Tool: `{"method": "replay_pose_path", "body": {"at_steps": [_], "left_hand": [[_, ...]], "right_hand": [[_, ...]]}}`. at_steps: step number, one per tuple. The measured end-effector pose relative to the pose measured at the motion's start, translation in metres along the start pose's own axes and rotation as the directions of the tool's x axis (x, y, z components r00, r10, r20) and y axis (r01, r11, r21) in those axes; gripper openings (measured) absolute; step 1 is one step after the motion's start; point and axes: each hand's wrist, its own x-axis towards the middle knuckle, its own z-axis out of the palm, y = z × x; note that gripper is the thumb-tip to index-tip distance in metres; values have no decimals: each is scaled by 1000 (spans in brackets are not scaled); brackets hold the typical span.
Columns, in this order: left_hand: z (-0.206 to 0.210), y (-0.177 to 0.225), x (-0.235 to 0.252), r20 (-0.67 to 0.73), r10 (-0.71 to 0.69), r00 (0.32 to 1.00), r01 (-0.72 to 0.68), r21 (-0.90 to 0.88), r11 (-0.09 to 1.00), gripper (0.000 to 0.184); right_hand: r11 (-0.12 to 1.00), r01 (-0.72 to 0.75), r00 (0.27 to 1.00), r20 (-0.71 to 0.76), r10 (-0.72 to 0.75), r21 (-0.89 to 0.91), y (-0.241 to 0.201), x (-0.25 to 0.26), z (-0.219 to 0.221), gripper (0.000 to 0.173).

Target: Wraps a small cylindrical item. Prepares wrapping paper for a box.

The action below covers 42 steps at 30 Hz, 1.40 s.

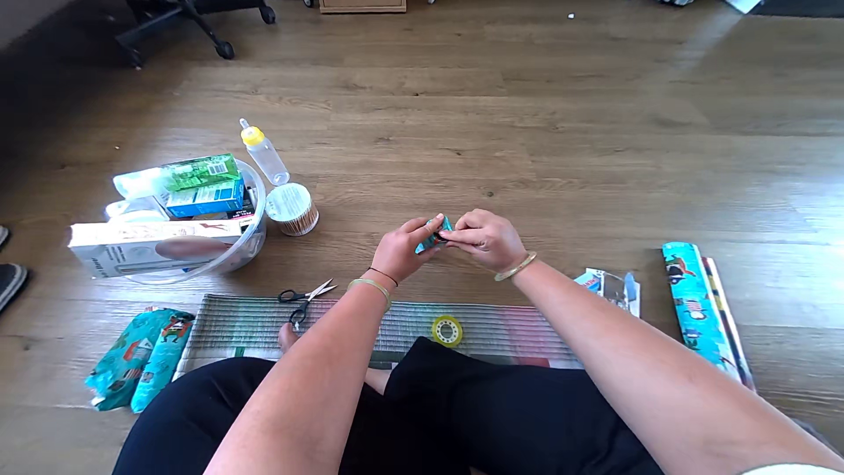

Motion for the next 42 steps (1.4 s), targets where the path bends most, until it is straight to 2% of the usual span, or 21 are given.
{"method": "replay_pose_path", "body": {"at_steps": [4,9,12,15,17,18,19,20,22,23,24,25,26,28,30,32,34,35,36,38,42], "left_hand": [[3,0,-1,-36,2,999,-2,-4,1000,56],[6,2,0,-56,-6,998,7,9,1000,57],[5,2,2,-66,-54,996,53,-9,999,58],[-5,5,6,-71,-227,971,217,-127,968,60],[-14,7,13,-121,-385,915,345,-262,901,66],[-19,8,16,-154,-457,876,389,-335,858,70],[-23,8,19,-192,-525,830,413,-422,807,72],[-26,8,22,-224,-596,771,417,-530,739,75],[-27,10,27,-240,-746,621,351,-766,539,75],[-27,13,29,-212,-807,550,281,-864,418,72],[-27,19,31,-164,-854,494,207,-932,298,69],[-26,25,32,-96,-881,463,151,-971,185,64],[-25,30,32,-10,-885,465,117,-990,73,60],[-16,37,26,139,-841,523,110,-989,-95,58],[-4,37,16,207,-779,592,184,-976,-119,50],[-2,40,4,288,-717,635,406,-914,-8,49],[-12,47,-1,362,-675,642,665,-702,255,58],[-18,49,-1,387,-646,658,723,-565,398,66],[-23,49,0,407,-615,675,735,-444,513,75],[-30,42,-1,412,-564,716,691,-308,653,89],[-35,38,1,275,-500,821,569,-325,756,86]], "right_hand": [[995,73,997,0,-73,-73,0,5,2,17],[991,57,997,62,-50,-120,-3,15,4,7],[988,-29,997,69,40,-154,-8,20,8,28],[931,-363,928,79,365,-39,-15,26,-1,79],[796,-588,807,47,588,140,-14,23,-7,107],[678,-696,705,46,708,236,-14,19,-10,109],[509,-789,561,65,825,343,-17,15,-11,103],[302,-838,382,94,919,455,-21,12,-11,94],[-142,-741,17,230,973,656,-32,12,-5,90],[-299,-648,-68,339,939,701,-40,13,-4,90],[-385,-588,-69,431,900,711,-48,13,-1,87],[-407,-569,-9,489,872,715,-56,15,1,81],[-378,-572,77,506,859,728,-63,18,4,75],[-254,-548,224,433,873,797,-72,29,10,65],[-151,-451,288,303,909,880,-73,42,11,56],[-58,-429,301,203,932,902,-71,46,7,57],[135,-542,394,109,913,830,-64,33,8,62],[245,-606,455,76,887,757,-61,26,8,64],[332,-656,499,60,865,678,-59,21,9,67],[415,-734,517,46,855,537,-58,15,12,67],[398,-852,435,40,899,339,-65,12,28,69]]}}
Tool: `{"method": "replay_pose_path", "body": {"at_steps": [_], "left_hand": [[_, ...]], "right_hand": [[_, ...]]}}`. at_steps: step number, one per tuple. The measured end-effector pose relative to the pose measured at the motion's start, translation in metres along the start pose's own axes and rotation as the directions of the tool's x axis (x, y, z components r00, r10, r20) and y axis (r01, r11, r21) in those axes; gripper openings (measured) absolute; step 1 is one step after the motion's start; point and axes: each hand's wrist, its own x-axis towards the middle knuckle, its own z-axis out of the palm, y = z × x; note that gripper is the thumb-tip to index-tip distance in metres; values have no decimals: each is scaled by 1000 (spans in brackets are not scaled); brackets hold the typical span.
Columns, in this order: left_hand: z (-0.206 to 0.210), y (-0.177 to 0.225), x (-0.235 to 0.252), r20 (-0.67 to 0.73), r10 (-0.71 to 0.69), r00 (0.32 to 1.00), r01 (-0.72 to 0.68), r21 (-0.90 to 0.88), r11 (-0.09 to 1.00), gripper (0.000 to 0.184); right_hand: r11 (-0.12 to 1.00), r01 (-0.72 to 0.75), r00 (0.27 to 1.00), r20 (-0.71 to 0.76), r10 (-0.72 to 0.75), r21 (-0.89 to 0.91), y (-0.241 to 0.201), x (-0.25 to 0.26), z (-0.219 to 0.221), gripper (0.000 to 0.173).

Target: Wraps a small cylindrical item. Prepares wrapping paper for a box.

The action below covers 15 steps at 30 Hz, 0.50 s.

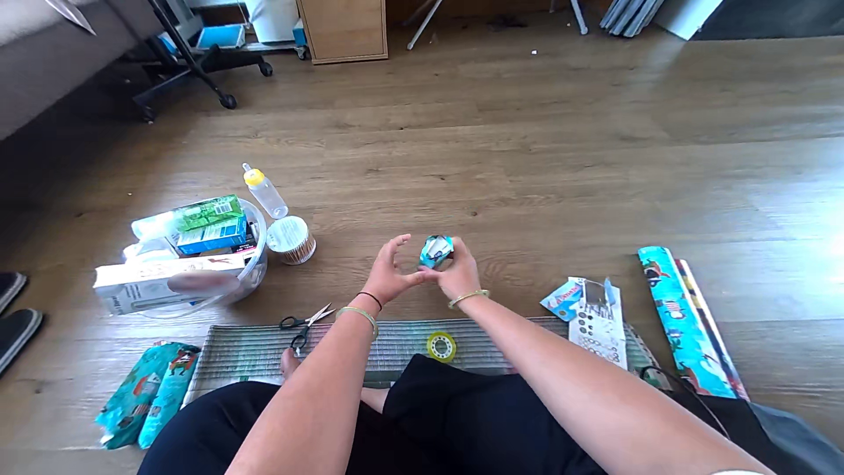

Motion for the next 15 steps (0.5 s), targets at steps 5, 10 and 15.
{"method": "replay_pose_path", "body": {"at_steps": [5,10,15], "left_hand": [[18,6,-2,-136,136,981,-136,13,991,54],[13,-8,13,-134,98,986,-106,-59,993,46],[8,-10,16,-91,101,991,-109,-90,990,42]], "right_hand": [[983,-74,997,24,79,-165,-2,-11,17,60],[999,-20,965,262,12,30,2,2,-8,78],[973,173,929,302,-213,153,-5,11,-37,60]]}}
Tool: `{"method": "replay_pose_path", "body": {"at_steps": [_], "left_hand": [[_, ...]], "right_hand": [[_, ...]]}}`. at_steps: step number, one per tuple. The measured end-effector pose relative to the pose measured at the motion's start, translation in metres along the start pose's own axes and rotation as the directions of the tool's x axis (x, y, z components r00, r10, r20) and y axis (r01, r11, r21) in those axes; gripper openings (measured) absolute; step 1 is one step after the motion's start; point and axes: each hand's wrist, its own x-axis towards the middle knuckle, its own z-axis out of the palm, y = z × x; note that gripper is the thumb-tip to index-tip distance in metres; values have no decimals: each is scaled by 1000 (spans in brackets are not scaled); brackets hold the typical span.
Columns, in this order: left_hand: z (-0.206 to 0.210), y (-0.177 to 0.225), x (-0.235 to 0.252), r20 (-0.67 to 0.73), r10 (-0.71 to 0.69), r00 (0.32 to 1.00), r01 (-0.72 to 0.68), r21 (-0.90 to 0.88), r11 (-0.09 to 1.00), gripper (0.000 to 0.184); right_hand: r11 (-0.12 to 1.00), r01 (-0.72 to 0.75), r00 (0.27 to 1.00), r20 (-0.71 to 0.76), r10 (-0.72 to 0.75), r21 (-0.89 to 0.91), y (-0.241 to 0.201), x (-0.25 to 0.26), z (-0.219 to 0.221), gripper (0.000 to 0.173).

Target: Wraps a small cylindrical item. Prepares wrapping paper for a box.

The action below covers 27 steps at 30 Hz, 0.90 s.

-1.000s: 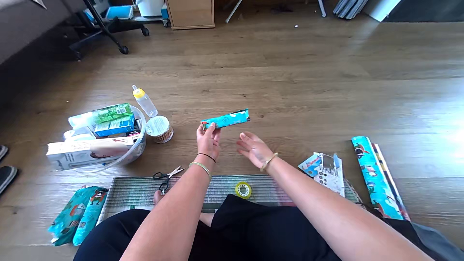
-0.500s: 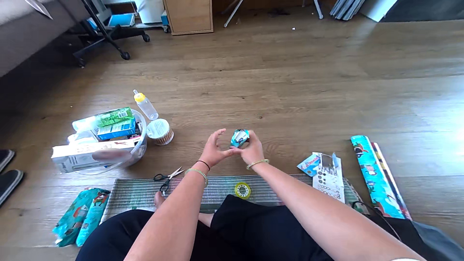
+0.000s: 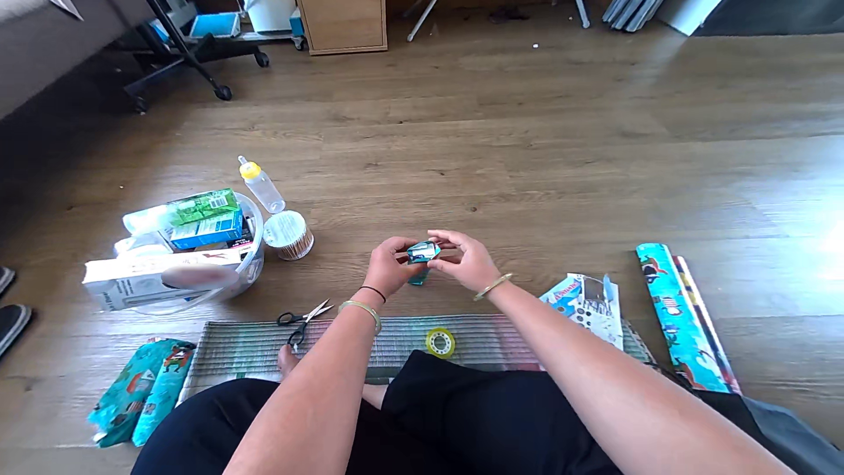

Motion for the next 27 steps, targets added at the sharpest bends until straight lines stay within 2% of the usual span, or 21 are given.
{"method": "replay_pose_path", "body": {"at_steps": [2,5,8,11,15,17,24,27], "left_hand": [[-1,-3,0,10,76,997,-76,3,997,41],[-4,-4,-2,26,114,993,-114,-4,993,38],[-7,-6,0,63,117,991,-117,-9,993,38],[-6,-3,0,74,110,991,-107,-43,993,37],[-4,0,-1,65,104,992,-97,-107,990,27],[-4,0,-1,67,101,993,-92,-119,989,22],[0,2,-2,45,103,994,-101,-49,994,11],[3,14,-4,-8,52,999,-52,16,999,7]], "right_hand": [[998,59,997,-52,-61,-32,-2,0,2,42],[990,102,991,-74,-110,-97,-5,3,2,27],[996,48,998,-27,-50,-74,-5,7,-4,28],[995,-66,997,35,63,76,-3,9,-8,34],[939,-264,964,44,261,222,-13,5,-7,27],[922,-306,951,23,310,237,-16,5,-5,24],[933,-310,945,-51,324,181,-12,2,2,10],[961,-263,956,-109,271,83,-14,-2,6,8]]}}
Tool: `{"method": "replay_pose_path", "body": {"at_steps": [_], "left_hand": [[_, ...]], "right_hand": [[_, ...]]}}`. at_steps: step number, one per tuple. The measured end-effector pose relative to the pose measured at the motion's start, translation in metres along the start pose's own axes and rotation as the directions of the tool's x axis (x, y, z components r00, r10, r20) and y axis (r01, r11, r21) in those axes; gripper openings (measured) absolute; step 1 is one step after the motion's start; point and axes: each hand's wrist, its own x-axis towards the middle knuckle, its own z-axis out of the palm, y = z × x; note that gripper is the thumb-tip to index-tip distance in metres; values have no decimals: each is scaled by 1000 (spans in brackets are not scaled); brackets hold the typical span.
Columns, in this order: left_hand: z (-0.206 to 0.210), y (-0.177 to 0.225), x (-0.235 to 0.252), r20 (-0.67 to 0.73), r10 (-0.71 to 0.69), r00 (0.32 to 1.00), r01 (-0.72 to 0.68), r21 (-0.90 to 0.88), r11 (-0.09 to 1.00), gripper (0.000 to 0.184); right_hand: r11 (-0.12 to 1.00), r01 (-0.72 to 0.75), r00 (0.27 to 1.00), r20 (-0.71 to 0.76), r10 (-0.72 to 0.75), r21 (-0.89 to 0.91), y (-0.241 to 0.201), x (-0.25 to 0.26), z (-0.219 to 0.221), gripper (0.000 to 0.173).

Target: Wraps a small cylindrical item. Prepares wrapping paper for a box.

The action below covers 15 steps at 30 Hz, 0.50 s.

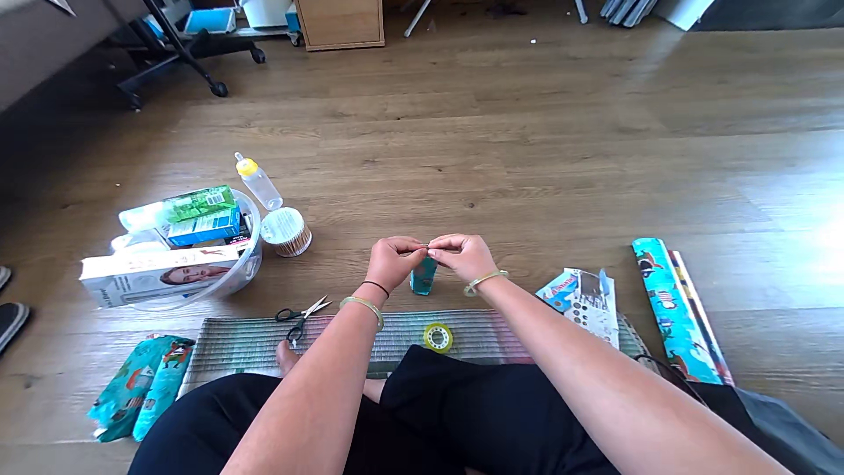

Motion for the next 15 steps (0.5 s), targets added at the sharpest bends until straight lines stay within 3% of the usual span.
{"method": "replay_pose_path", "body": {"at_steps": [2,4,7,11,15], "left_hand": [[2,6,-1,-41,-40,998,42,49,998,7],[4,9,-1,-61,-63,996,67,77,995,7],[6,11,-2,-57,-66,996,71,89,994,7],[9,16,-3,-48,-65,997,70,100,993,6],[9,16,-5,-57,-69,996,74,92,993,6]], "right_hand": [[994,69,996,-46,-73,-91,-2,-6,4,12],[988,89,988,-117,-103,-122,-5,-14,8,30],[999,-17,974,-227,6,-47,-9,-22,8,60],[988,-123,945,-292,146,96,-5,-24,11,64],[987,-129,928,-339,154,97,-8,-25,18,62]]}}
